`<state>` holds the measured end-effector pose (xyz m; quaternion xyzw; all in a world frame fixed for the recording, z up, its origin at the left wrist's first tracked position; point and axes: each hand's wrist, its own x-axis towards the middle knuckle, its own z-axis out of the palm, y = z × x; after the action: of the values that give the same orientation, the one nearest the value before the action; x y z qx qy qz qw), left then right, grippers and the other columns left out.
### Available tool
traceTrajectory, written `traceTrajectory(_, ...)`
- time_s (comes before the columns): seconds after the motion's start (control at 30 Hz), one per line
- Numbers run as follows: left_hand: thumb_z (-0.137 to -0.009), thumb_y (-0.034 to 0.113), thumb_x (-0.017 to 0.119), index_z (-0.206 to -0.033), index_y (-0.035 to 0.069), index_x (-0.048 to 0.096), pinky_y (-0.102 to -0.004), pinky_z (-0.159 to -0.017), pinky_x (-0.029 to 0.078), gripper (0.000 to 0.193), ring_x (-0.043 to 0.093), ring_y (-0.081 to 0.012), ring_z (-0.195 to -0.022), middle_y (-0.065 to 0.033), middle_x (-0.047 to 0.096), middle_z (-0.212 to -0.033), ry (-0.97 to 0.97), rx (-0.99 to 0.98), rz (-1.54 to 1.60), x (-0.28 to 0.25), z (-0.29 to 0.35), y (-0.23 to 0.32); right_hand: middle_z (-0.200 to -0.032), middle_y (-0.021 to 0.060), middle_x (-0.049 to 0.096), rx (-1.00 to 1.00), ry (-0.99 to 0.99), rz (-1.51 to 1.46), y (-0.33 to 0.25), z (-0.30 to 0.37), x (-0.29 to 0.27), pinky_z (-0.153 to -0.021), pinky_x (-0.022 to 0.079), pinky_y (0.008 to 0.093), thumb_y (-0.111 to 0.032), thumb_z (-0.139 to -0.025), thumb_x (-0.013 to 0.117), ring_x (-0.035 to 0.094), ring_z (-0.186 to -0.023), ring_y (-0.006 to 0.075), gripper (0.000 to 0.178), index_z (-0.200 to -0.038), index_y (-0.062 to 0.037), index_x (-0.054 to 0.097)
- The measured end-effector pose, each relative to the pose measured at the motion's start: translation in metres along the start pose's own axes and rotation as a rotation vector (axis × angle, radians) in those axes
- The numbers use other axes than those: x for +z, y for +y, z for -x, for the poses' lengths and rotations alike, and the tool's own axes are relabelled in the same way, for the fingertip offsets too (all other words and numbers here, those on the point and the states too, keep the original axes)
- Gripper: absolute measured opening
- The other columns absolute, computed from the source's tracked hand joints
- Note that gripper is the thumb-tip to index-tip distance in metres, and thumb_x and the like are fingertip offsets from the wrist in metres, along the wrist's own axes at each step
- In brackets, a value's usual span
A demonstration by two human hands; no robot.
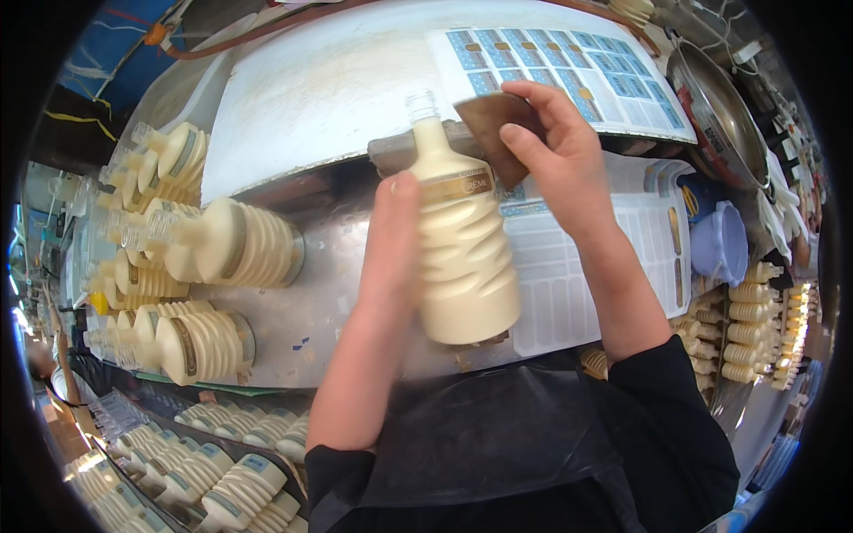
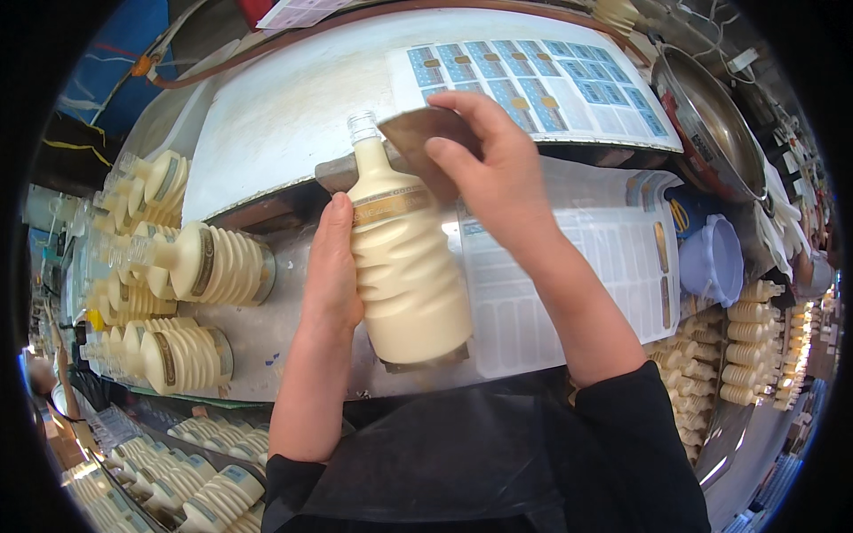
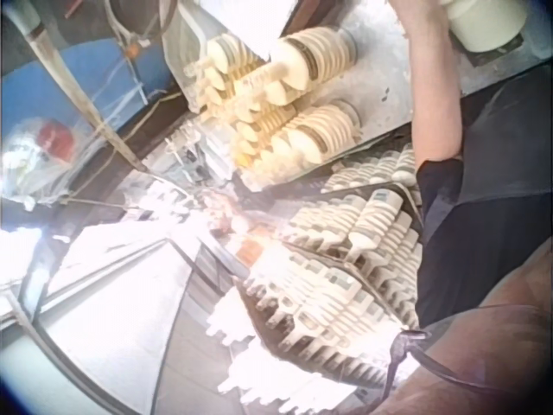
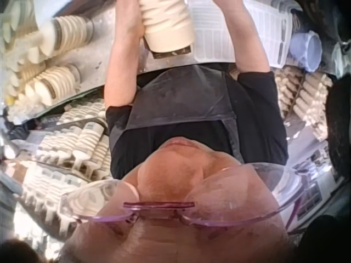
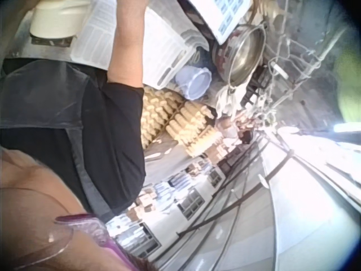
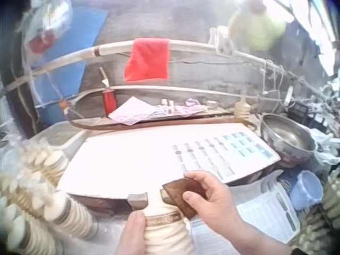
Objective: The person applies labels to cream-colored plastic bottles one at a time. They pick up a bottle, peel a label from a sheet, and smooth it onto the bottle's body, then place the labeled bottle aside and repeat the process.
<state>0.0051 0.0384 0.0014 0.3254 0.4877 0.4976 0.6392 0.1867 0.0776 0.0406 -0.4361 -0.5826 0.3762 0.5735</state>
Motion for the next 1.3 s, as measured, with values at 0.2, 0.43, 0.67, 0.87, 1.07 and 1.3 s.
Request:
traceTrajectory(0.2,-0.111,0.048,0.040,-0.131,0.001,0.057,-0.0380,-0.096,0.055,0.053,0.068,-0.0211,-0.110,-0.0134,0.067,-0.124,0.005,0.019,0.059,-0.010,0.000,-0.011,-0.103,0.0021,0.069,0.633,-0.180,-0.130,0.019,0.016,-0.032,-0.086,0.049,0.0227,-0.024,-0.105,0.059,0.061,-0.095,0.0076,0.027,-0.121,-0.0037,0.069)
traceTrajectory(0.43,-0.111,0.050,0.038,-0.129,0.000,0.060,-0.0364,-0.095,0.055,0.058,0.068,-0.0204,-0.109,-0.0138,0.068,-0.125,-0.016,-0.037,0.098,-0.004,-0.001,0.000,-0.102,0.0168,0.076,0.473,-0.265,0.128,0.021,0.022,0.000,-0.088,0.054,0.0343,-0.051,-0.094,0.067,0.072,-0.096,0.0219,0.057,-0.114,0.0021,0.074)
traceTrajectory(0.67,-0.111,0.051,0.039,-0.132,-0.001,0.058,-0.0365,-0.095,0.056,0.059,0.068,-0.0206,-0.109,-0.0140,0.068,-0.125,-0.023,0.058,-0.023,-0.011,-0.003,-0.008,-0.102,0.0053,0.074,0.499,-0.298,0.076,0.023,0.021,-0.001,-0.084,0.053,0.0275,-0.039,-0.100,0.068,0.065,-0.094,0.0102,0.046,-0.120,0.0026,0.071)
traceTrajectory(0.87,-0.112,0.049,0.039,-0.134,-0.001,0.056,-0.0372,-0.096,0.056,0.058,0.068,-0.0214,-0.111,-0.0147,0.067,-0.125,-0.026,-0.019,0.038,-0.005,-0.002,-0.003,-0.100,0.0152,0.077,0.481,-0.273,0.074,0.020,0.022,0.000,-0.085,0.055,0.0336,-0.046,-0.094,0.068,0.072,-0.093,0.0205,0.052,-0.114,0.0012,0.075)
traceTrajectory(1.07,-0.111,0.049,0.039,-0.135,-0.002,0.055,-0.0373,-0.096,0.055,0.058,0.068,-0.0217,-0.112,-0.0152,0.066,-0.127,-0.055,0.056,0.043,-0.015,-0.005,-0.013,-0.105,0.0047,0.073,0.515,-0.293,0.033,0.019,0.024,0.002,-0.085,0.052,0.0271,-0.036,-0.102,0.066,0.064,-0.097,0.0097,0.045,-0.123,0.0029,0.070)
traceTrajectory(1.3,-0.113,0.046,0.035,-0.132,0.002,0.055,-0.0354,-0.098,0.052,0.052,0.064,-0.0181,-0.112,-0.0103,0.065,-0.124,-0.091,-0.040,0.232,-0.005,0.001,0.003,-0.099,0.0097,0.075,0.484,-0.277,0.133,0.016,0.024,0.001,-0.084,0.054,0.0303,-0.044,-0.096,0.067,0.068,-0.091,0.0142,0.050,-0.117,0.0016,0.073)
